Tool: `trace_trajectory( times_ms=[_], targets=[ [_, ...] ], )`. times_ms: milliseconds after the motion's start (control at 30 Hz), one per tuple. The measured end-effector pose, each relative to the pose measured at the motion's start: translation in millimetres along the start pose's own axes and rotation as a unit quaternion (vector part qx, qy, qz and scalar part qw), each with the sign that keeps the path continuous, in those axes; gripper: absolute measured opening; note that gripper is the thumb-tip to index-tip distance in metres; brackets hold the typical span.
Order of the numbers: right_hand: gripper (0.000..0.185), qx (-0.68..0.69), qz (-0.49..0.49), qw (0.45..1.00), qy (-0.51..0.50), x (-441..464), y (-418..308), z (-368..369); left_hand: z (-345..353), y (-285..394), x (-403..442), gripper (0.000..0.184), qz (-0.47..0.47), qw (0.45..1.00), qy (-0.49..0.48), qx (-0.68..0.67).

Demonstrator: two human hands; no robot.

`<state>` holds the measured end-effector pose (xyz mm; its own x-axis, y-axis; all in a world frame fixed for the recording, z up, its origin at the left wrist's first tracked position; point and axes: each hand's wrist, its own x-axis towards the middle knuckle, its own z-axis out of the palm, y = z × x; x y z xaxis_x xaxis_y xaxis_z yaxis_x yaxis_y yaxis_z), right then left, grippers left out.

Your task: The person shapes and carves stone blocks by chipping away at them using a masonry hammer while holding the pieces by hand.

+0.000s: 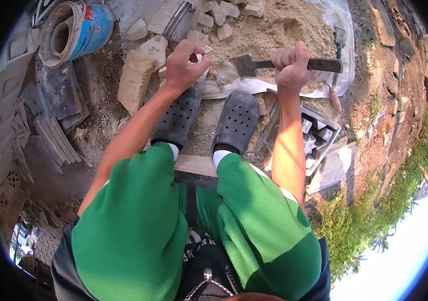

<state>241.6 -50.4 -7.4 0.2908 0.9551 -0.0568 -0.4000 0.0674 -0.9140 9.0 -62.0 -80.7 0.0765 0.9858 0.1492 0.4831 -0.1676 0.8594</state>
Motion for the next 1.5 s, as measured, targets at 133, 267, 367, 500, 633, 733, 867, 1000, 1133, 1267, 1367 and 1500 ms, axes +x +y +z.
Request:
trace_trajectory(
  times_ms=[133, 267, 367, 500, 633, 733, 867, 1000, 1133, 1267, 1367, 1500],
  targets=[
    [0.043, -0.07, -0.074, 0.995, 0.012, 17, -15, 2, -3, 2, 0, 0.012, 0.003, 1.0, -0.017, -0.001],
    [0.044, -0.044, -0.067, 0.997, 0.002, -4, -21, 27, 0, -1, -1, 0.012, -0.003, 1.0, -0.016, 0.001],
    [0.046, 0.004, -0.014, 1.0, -0.009, -34, -8, 48, 0, -3, 0, 0.013, -0.005, 1.0, -0.01, 0.003],
    [0.046, -0.043, 0.024, 0.999, 0.002, -60, 3, 52, -6, -1, 0, 0.013, -0.015, 1.0, -0.008, 0.003],
    [0.046, -0.079, -0.023, 0.996, -0.032, -50, 14, 31, -2, 4, -2, 0.012, -0.018, 1.0, 0.005, -0.019],
    [0.046, -0.053, -0.026, 0.998, -0.012, -37, -2, 21, -1, 4, -3, 0.012, -0.008, 0.999, 0.001, -0.032],
    [0.045, -0.098, -0.052, 0.994, -0.018, -32, -34, 25, 0, 0, -3, 0.012, -0.001, 1.0, 0.007, -0.022],
    [0.044, -0.122, -0.028, 0.991, -0.047, -60, -17, 27, 4, 0, -1, 0.013, -0.008, 1.0, 0.015, -0.016],
    [0.044, -0.118, 0.017, 0.988, -0.095, -81, 24, 44, 6, 2, -1, 0.014, -0.017, 1.0, 0.006, -0.021],
    [0.044, -0.054, 0.014, 0.998, -0.029, -62, 20, 42, 9, 0, -1, 0.013, -0.01, 1.0, -0.009, -0.013],
    [0.045, -0.037, 0.007, 0.999, 0.009, -35, 2, 26, 13, -7, -6, 0.013, -0.001, 0.999, -0.045, -0.019],
    [0.043, 0.033, -0.02, 0.999, -0.023, -13, -27, 8, 16, -11, -5, 0.012, 0.112, 0.985, -0.1, 0.086]
  ],
)
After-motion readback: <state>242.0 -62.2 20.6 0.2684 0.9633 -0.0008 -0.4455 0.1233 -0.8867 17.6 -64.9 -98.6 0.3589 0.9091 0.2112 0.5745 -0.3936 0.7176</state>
